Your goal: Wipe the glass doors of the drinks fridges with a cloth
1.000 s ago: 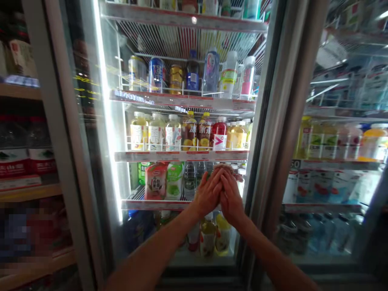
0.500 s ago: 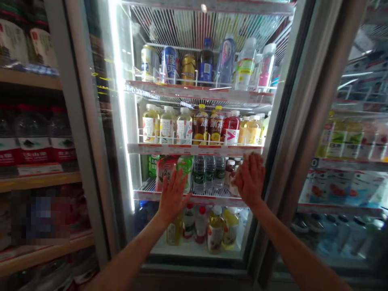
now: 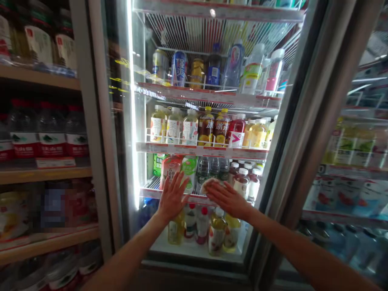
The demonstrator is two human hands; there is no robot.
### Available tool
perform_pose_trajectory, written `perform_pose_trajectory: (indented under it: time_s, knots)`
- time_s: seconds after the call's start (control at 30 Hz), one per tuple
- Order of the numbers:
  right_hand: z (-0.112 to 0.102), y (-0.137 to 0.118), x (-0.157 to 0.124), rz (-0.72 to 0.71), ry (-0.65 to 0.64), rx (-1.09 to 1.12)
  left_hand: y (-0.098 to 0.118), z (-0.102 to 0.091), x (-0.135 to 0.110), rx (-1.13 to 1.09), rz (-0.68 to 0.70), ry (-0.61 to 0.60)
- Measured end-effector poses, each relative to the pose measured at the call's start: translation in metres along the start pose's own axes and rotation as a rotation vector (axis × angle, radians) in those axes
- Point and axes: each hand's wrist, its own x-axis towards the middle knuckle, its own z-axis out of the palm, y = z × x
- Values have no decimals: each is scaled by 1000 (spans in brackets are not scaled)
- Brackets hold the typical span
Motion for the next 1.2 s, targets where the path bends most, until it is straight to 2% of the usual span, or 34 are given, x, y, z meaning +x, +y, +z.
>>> perform_pose_trajectory:
  time_s: [0.03,0.07,0.13,0.17,0.2,0.23,0.33,0.4,0.43,0.53,0.57,0.6,0.7,0.77,0.8,0.9,0.93,1.0,1.1,1.13,1.2]
  knots:
    - [1,-2,8,3,-9,7,-4,-2,1,10,-27,10]
    - [2,-1,17,83,-3,1,-10,-4,3,19,-60,24]
    - [3,7,37,341,54,-34,-21,-8,5,40,-115,49]
    - [4,10,47,419,74,-42,-27,-10,5,50,-132,54]
    - [7,8,54,430,73,-32,-32,-11,4,60,-140,55]
    - [10,3,60,370,57,-6,-37,-13,2,68,-144,51]
    - [20,-23,70,6,8,96,-48,-19,-7,97,-161,23]
    - [24,-32,79,-92,15,109,-55,-21,-15,117,-180,4]
    - [25,-32,86,-50,22,100,-58,-23,-19,127,-194,0]
    - [28,-27,108,219,26,84,-68,-25,-28,142,-250,-12]
    - [30,-29,113,253,24,99,-71,-26,-31,141,-266,-22]
    - [32,-34,116,235,15,125,-74,-27,-34,138,-280,-33]
    - [41,-59,119,-26,-33,228,-84,-29,-41,139,-317,-61]
    - [45,-69,127,-118,-28,259,-90,-32,-46,157,-344,-76]
    - [47,-70,134,-89,-19,257,-94,-33,-49,168,-358,-82]
    - [50,-68,158,145,23,242,-104,-36,-58,193,-407,-101]
    - [52,-71,163,180,25,250,-108,-37,-62,199,-424,-109]
    - [59,-85,167,122,28,281,-115,-40,-68,213,-448,-125]
    - [70,-112,171,-75,38,325,-126,-47,-74,233,-470,-138]
    - [73,-117,176,-95,43,337,-130,-51,-75,237,-477,-138]
    - [76,-116,197,-36,51,353,-137,-60,-76,243,-488,-137]
